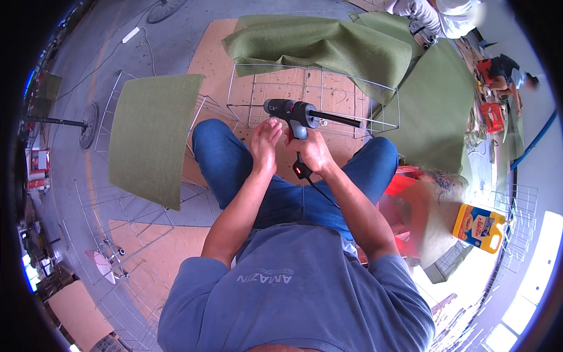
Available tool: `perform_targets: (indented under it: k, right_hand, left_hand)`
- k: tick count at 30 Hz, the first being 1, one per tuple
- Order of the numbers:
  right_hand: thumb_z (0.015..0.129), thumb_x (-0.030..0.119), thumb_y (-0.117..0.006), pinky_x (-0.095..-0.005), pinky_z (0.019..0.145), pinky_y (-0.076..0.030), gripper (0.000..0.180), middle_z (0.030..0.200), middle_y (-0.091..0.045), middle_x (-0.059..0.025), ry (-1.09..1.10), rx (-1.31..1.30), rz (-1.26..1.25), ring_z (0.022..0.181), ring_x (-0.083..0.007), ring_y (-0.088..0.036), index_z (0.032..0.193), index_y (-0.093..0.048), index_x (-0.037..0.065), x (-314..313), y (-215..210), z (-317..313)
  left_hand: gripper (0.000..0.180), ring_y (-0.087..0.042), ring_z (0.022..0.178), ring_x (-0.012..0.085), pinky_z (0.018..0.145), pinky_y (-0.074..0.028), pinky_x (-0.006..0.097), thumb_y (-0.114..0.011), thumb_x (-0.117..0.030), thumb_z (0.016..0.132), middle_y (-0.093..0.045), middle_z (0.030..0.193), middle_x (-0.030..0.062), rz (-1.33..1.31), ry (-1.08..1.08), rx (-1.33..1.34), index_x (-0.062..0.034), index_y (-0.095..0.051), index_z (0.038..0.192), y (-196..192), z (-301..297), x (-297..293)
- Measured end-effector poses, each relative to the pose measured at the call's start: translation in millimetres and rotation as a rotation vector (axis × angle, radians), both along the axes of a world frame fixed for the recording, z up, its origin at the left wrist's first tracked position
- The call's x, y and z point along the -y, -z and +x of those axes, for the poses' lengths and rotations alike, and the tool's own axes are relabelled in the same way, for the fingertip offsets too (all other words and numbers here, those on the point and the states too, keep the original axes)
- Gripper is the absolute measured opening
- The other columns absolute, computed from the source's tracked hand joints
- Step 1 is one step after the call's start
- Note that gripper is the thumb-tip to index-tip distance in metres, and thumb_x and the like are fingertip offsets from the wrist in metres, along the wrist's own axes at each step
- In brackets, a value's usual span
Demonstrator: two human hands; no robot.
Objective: Applying adhesive to foam sheets and attaching them to a metal wire frame.
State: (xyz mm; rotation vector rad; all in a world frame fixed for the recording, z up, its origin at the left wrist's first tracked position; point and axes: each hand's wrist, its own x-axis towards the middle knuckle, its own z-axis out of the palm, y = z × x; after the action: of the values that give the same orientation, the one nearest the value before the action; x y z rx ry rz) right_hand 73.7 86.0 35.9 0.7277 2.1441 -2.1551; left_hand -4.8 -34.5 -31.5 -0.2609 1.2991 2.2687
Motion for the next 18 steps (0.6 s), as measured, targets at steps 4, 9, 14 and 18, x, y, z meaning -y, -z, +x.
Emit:
perform_targets:
  k: [4,9,14,18]
  right_hand:
    - [0.072,0.014,-0.068,-0.0311,0.083,-0.049,0.030,0.087,-0.067,-0.0058,0.006,-0.015,-0.023,0.085,-0.0169,-0.062,0.099,-0.067,0.000,-4,1,3]
    - [0.072,0.012,-0.066,-0.0303,0.084,-0.048,0.034,0.092,-0.068,-0.0067,-0.031,-0.055,-0.028,0.089,-0.0168,-0.062,0.103,-0.068,0.000,7,-5,-12]
    - [0.071,0.007,-0.064,-0.0307,0.096,-0.046,0.042,0.106,-0.069,-0.0092,-0.164,-0.090,-0.147,0.101,-0.0187,-0.063,0.112,-0.067,-0.003,17,10,-52]
    - [0.069,0.009,-0.065,-0.0298,0.090,-0.047,0.035,0.096,-0.068,-0.0073,-0.210,-0.058,-0.066,0.092,-0.0183,-0.062,0.102,-0.068,-0.002,28,11,-73]
  left_hand:
    - [0.037,-0.062,0.123,0.0231,0.112,-0.046,0.037,-0.058,-0.025,0.105,-0.064,0.124,0.0115,-0.013,0.006,-0.007,0.0032,-0.054,0.129,-1,2,-3]
    - [0.028,-0.063,0.115,0.0184,0.106,-0.048,0.033,-0.056,-0.020,0.106,-0.063,0.119,0.0074,-0.035,-0.080,-0.014,0.0007,-0.058,0.125,-8,-7,10]
    - [0.028,-0.062,0.114,0.0166,0.106,-0.047,0.033,-0.059,-0.019,0.103,-0.058,0.121,0.0067,0.013,-0.207,-0.057,-0.0013,-0.055,0.125,-5,-29,27]
    - [0.027,-0.062,0.114,0.0173,0.107,-0.047,0.033,-0.058,-0.018,0.103,-0.058,0.119,0.0064,0.046,-0.262,-0.062,-0.0013,-0.055,0.124,4,-43,36]
